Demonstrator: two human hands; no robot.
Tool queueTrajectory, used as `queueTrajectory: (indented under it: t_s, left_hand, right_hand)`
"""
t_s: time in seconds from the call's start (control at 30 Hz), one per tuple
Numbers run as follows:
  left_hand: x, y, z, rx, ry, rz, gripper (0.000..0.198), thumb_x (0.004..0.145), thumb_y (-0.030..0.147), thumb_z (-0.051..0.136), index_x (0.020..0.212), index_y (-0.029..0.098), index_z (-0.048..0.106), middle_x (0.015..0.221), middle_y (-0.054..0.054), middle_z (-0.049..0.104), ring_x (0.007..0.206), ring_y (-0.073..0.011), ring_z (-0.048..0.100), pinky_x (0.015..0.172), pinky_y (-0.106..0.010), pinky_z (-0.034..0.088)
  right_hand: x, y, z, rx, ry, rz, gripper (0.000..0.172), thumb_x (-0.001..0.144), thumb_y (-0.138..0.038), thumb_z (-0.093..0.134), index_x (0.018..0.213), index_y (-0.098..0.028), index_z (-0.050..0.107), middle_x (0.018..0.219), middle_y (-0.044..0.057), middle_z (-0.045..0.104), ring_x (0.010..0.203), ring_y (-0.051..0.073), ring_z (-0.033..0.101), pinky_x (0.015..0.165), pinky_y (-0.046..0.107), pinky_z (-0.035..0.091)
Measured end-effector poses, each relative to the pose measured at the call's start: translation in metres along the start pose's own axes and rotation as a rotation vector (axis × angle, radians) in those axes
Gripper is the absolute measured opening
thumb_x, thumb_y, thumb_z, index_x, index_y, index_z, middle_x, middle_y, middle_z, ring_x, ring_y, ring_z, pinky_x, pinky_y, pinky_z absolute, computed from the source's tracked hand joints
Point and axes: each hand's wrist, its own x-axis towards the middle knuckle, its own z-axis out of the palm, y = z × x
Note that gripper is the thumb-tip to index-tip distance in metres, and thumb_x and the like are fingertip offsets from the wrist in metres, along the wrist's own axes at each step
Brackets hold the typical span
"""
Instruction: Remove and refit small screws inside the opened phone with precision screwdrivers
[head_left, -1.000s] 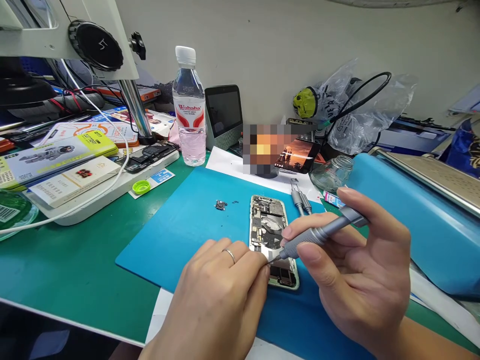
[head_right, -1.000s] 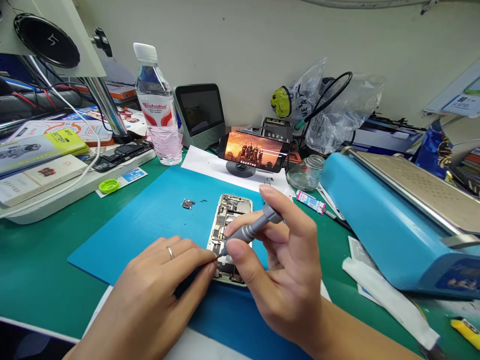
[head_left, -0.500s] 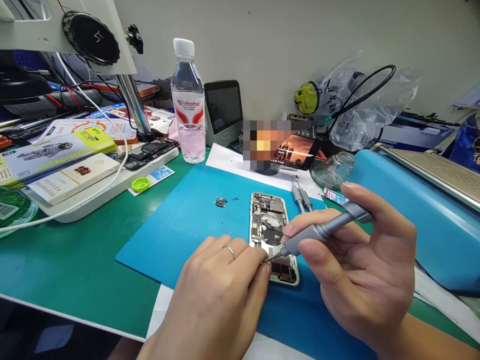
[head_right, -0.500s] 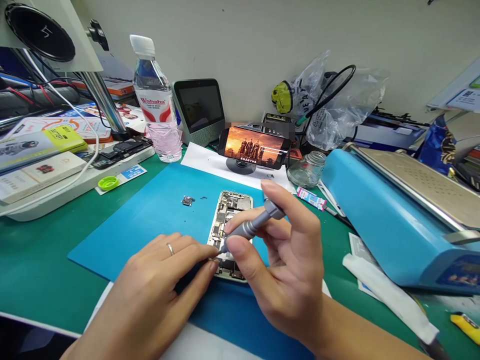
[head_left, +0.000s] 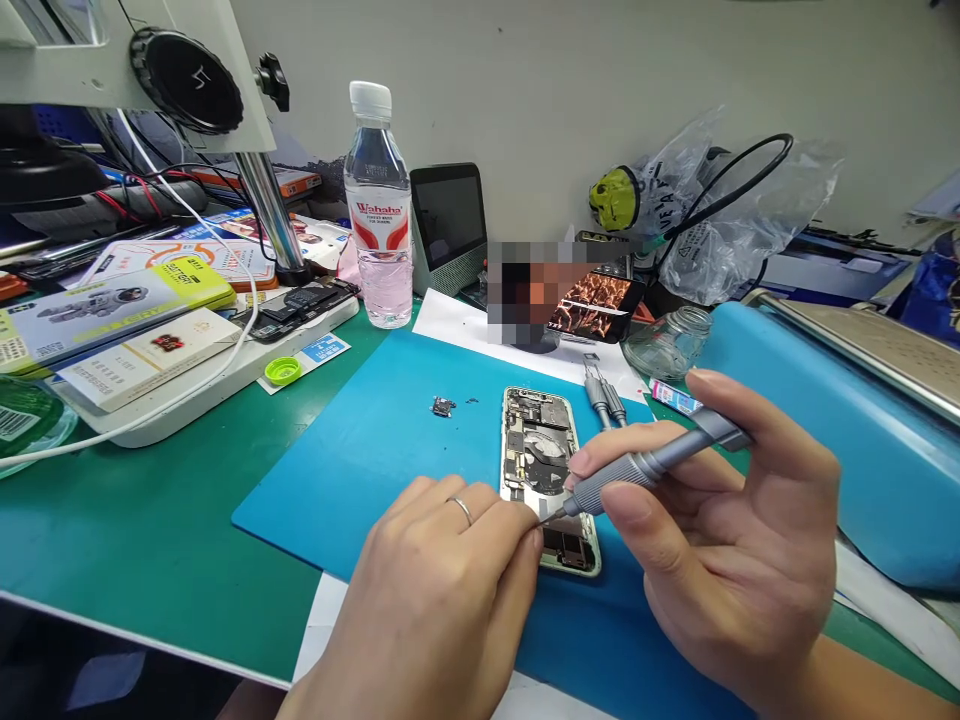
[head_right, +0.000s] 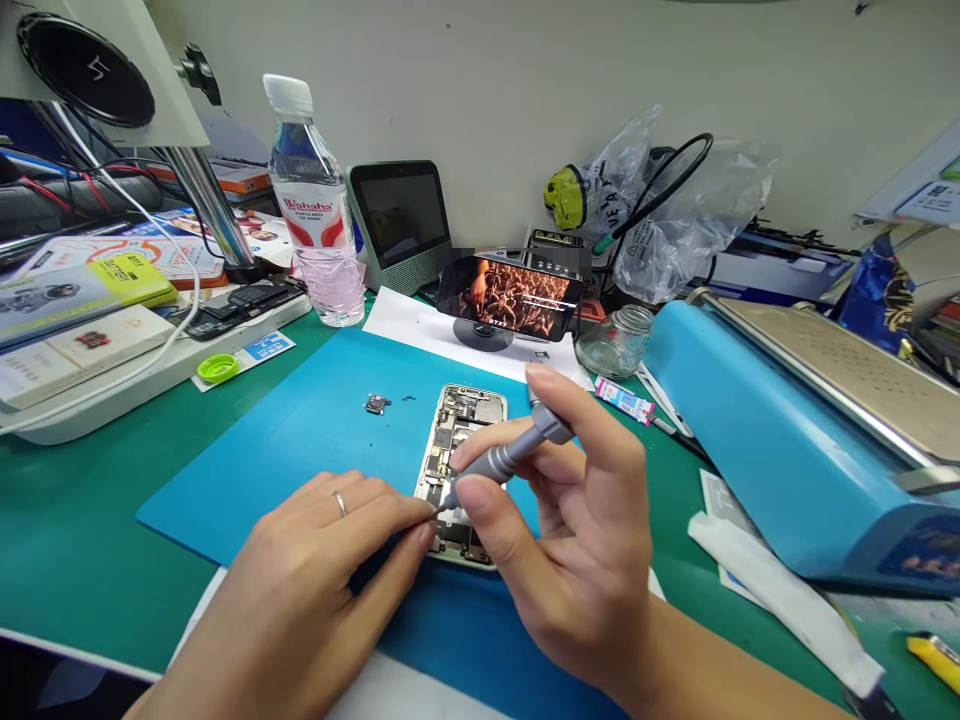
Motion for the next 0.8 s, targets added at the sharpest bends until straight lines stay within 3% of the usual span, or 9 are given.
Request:
queueTrajectory:
  t_s: [0.2,0.8]
  left_hand:
    - [-0.0011,0.0011,0.0012,0.011,0.013,-0.005,0.021,0.106,0.014,0.056,0.097,0.024,0.072,0.082,0.004,0.070,0.073,-0.0195,0.067,0.066,-0.039,0.045]
    - [-0.0003,0.0021,-0.0001,-0.015,0.002,-0.006,0.020,0.106,0.013,0.056,0.101,0.023,0.072,0.084,0.003,0.070,0.074,-0.0191,0.065,0.068,-0.038,0.045]
  right_hand:
    - [-0.0007,-0.0008,-0.0005,0.003,-0.007,0.011,0.064,0.098,-0.006,0.074,0.151,-0.039,0.060,0.099,-0.001,0.080,0.084,0.016,0.079,0.074,0.028,0.070]
    - [0.0008,-0.0016,0.0014,-0.021,-0.001,0.003,0.062,0.097,-0.007,0.076,0.149,-0.038,0.061,0.095,0.001,0.079,0.080,0.020,0.079,0.068,0.034,0.071]
